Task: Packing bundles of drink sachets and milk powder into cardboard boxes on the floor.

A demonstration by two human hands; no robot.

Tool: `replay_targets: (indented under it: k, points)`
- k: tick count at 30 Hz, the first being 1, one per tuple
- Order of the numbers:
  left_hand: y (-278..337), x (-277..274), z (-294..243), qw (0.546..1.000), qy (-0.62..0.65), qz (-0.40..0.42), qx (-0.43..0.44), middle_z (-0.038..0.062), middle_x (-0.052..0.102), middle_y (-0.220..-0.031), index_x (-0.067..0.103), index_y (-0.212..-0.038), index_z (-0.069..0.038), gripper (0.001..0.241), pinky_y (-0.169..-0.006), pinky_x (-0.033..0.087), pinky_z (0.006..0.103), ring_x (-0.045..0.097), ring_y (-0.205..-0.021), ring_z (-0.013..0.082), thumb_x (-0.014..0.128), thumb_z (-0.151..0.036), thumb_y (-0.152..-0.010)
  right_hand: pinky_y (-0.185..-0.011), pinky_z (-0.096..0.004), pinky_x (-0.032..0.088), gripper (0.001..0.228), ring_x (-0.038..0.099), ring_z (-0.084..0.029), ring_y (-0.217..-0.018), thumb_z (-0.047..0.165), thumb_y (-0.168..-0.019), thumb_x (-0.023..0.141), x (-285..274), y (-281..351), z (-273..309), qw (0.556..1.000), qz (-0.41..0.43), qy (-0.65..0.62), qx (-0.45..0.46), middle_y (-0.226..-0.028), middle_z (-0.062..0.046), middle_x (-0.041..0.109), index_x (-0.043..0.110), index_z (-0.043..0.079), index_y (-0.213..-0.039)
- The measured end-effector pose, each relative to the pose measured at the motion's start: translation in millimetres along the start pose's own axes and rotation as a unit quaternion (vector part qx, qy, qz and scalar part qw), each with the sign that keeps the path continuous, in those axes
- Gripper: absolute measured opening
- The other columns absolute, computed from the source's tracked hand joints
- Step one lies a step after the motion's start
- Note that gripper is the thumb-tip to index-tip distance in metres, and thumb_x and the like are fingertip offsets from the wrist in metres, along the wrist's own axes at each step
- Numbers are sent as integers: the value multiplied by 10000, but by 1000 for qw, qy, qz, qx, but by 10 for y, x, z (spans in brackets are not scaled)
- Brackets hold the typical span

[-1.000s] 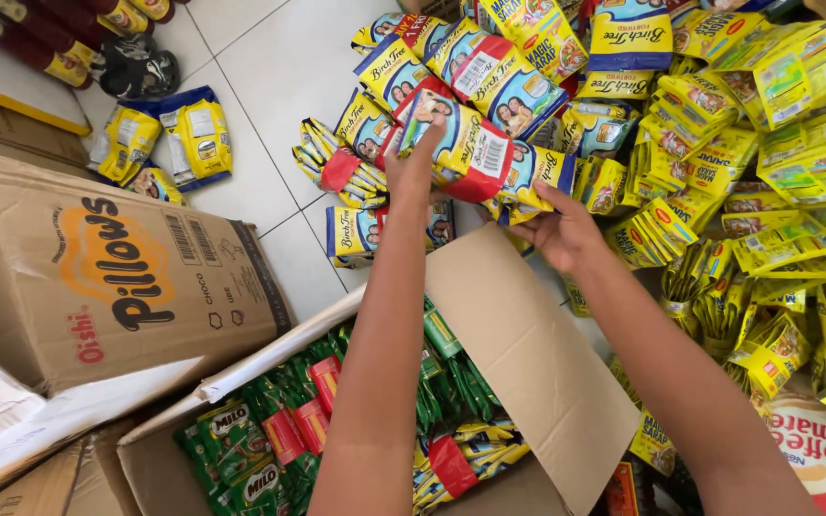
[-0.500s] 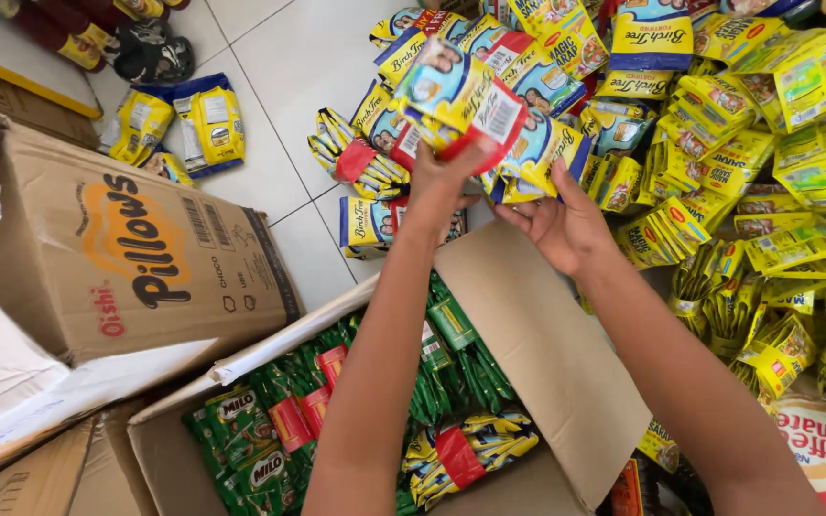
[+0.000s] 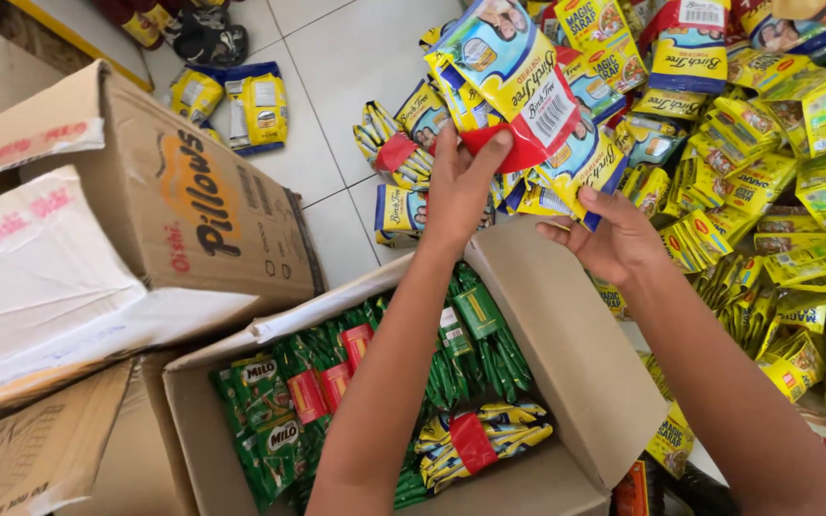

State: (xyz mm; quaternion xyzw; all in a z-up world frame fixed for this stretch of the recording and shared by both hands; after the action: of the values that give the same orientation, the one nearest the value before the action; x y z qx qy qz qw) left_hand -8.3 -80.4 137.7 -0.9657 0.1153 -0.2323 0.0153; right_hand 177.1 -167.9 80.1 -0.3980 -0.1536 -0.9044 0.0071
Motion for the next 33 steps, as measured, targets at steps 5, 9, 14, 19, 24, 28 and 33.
replay_targets:
  k: [5, 9, 14, 19, 24, 28, 33]
  points:
    - [199, -47, -440, 1000, -6, -5, 19, 147, 660, -1297, 420, -1416, -2, 611, -1006, 557, 371, 666, -1168, 200, 762, -150, -933, -1008, -570, 508, 640, 632, -254, -1225, 254, -857, 785, 368, 163, -17, 998, 31, 51, 11, -1366, -33, 650, 535, 171, -1441]
    - [344, -228, -420, 999, -6, 28, -34, 155, 672, -1268, 414, -1418, -27, 627, -919, 500, 373, 647, -1127, 202, 768, -159, -919, -964, -614, 519, 693, 643, -293, -1254, 330, -845, 787, 413, 217, -89, 999, 46, 0, 24, -1396, -64, 639, 525, 167, -1465]
    - [640, -228, -697, 989, -143, 3, 27, 141, 670, -1235, 387, -1407, -32, 729, -938, 587, 392, 685, -1100, 209, 829, -159, -840, -939, -587, 546, 717, 659, -327, -1216, 395, -887, 779, 314, 272, -232, 999, 49, -3, 21, -1395, -99, 652, 517, 152, -1509]
    - [837, -436, -755, 988, -142, -28, 45, 188, 688, -1272, 433, -1453, 17, 693, -992, 580, 379, 697, -1140, 227, 812, -97, -884, -891, -545, 597, 706, 684, -289, -1181, 314, -893, 792, 413, 373, -236, 998, 13, 66, 16, -1362, -80, 678, 502, 136, -1511]
    - [1196, -498, -1005, 972, -117, -131, 155, 177, 531, -1406, 332, -1433, -42, 721, -927, 586, 352, 620, -1213, 206, 785, -55, -872, -830, -538, 598, 691, 685, -284, -1150, 273, -876, 779, 814, 535, -326, 992, 8, 124, 6, -1334, -66, 675, 495, 169, -1498]
    - [1414, -540, -1034, 960, -98, -194, 174, 195, 511, -1517, 493, -1232, -42, 356, -854, 585, 332, 638, -1179, 219, 689, -24, -936, -825, -546, 600, 657, 684, -293, -1143, 268, -888, 769, 920, 561, -521, 990, -10, 138, 11, -1319, -81, 677, 503, 140, -1474]
    - [1551, -675, -1243, 912, -268, -213, 227, 249, 501, -1565, 700, -1250, -38, 284, -976, 584, 334, 621, -1323, 227, 724, -24, -968, -849, -552, 598, 665, 683, -290, -1168, 284, -873, 769, 1109, 591, -583, 989, 0, 148, 22, -1332, -77, 677, 503, 136, -1464]
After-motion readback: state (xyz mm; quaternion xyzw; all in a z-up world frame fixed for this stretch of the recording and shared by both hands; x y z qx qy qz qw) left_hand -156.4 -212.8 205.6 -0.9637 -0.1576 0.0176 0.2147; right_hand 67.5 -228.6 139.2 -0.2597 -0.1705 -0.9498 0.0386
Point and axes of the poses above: each hand's wrist, its own y-axis away from the middle knuckle, its own x-axis out of the palm, z = x × y, the point moved 4 cm from there along -y, towards the middle knuckle
